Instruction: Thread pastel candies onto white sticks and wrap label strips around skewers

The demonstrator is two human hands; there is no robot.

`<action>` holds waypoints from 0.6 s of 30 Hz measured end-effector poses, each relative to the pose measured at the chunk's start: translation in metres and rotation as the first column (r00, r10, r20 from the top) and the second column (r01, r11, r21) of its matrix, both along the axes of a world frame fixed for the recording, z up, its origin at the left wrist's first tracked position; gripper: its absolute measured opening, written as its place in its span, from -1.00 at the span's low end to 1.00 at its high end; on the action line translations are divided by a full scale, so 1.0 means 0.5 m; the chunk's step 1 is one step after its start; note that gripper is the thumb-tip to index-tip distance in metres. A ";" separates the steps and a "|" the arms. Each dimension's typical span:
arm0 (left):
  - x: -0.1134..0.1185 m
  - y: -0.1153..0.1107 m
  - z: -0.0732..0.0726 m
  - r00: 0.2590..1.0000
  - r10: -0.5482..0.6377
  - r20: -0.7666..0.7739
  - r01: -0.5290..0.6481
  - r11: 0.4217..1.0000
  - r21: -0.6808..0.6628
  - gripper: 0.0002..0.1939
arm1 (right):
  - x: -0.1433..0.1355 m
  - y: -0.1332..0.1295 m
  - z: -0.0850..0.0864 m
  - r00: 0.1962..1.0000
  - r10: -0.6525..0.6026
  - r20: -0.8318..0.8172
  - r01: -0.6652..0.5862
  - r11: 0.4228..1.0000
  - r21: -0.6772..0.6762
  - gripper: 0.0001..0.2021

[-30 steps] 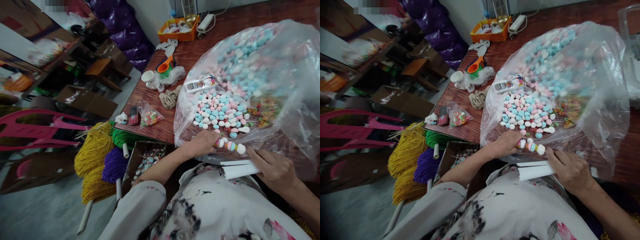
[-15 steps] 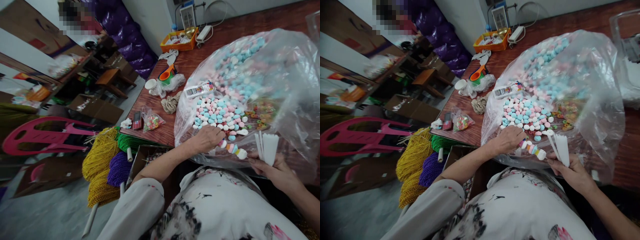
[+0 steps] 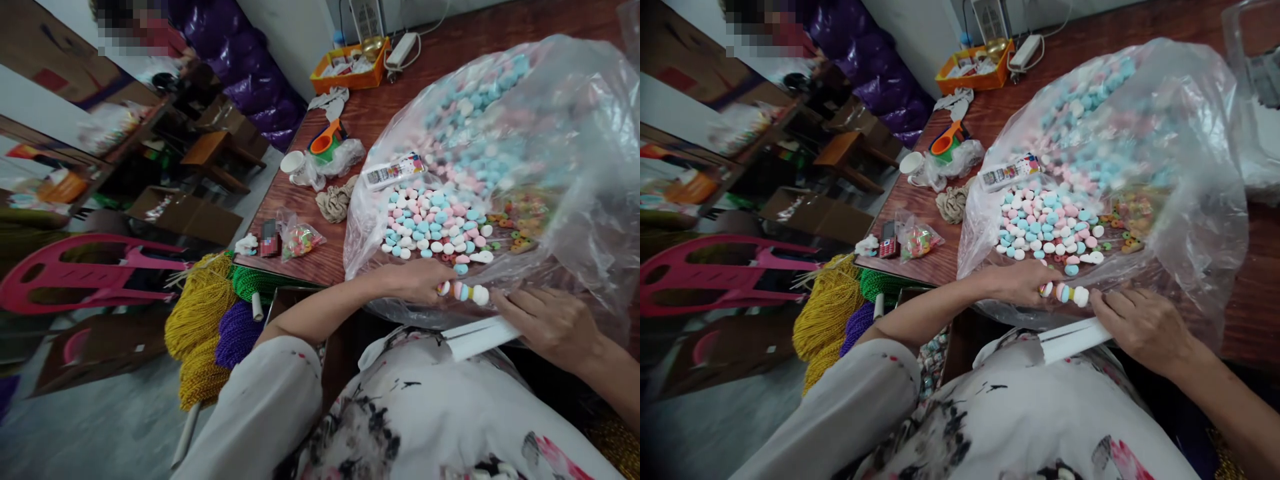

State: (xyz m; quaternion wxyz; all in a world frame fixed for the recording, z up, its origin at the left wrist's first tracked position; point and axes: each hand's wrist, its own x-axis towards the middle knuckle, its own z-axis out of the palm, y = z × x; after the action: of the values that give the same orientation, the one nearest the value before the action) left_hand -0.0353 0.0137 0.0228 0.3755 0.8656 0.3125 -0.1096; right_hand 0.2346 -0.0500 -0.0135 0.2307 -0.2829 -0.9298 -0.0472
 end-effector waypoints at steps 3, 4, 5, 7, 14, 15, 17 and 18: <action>0.011 -0.006 -0.005 0.999 0.024 -0.048 -0.016 0.987 0.160 -0.73 | -0.005 0.001 -0.006 0.983 -0.110 -0.147 0.051 0.932 -0.358 -0.67; 0.011 -0.008 -0.009 0.998 0.049 -0.047 -0.038 0.977 0.211 -0.65 | -0.010 -0.002 -0.010 0.959 -0.187 -0.212 0.058 0.864 -0.500 -0.72; 0.010 -0.011 -0.014 0.997 0.072 -0.038 -0.060 0.966 0.252 -0.57 | -0.015 -0.005 -0.016 0.922 -0.278 -0.271 0.051 0.780 -0.624 -0.78; 0.004 -0.015 -0.019 0.994 0.107 -0.009 -0.100 0.954 0.282 -0.41 | -0.026 -0.012 -0.029 0.822 -0.458 -0.339 0.025 0.622 -0.783 -0.82; -0.015 0.000 0.000 0.988 -0.046 0.148 0.083 0.963 -0.257 -0.26 | -0.007 -0.006 -0.052 0.977 -0.029 -0.211 -0.039 0.950 -0.310 -0.74; -0.014 0.004 0.001 0.984 -0.073 0.161 0.123 0.937 -0.327 -0.22 | 0.000 -0.002 -0.048 0.992 0.047 -0.118 -0.075 0.968 -0.241 -0.72; -0.006 0.010 -0.003 0.983 -0.106 0.150 0.160 0.897 -0.413 -0.14 | 0.011 0.008 -0.035 0.998 0.068 0.005 -0.065 0.975 -0.214 -0.71; 0.000 0.013 -0.006 0.984 -0.119 0.131 0.166 0.880 -0.445 -0.11 | 0.014 0.012 -0.027 0.999 0.043 0.027 -0.035 0.971 -0.238 -0.72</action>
State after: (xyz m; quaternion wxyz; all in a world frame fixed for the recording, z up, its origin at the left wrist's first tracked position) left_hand -0.0354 0.0204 0.0197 0.5732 0.7790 0.1947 -0.1635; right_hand 0.2414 -0.0443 -0.0269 0.1815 -0.2893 -0.9377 0.0642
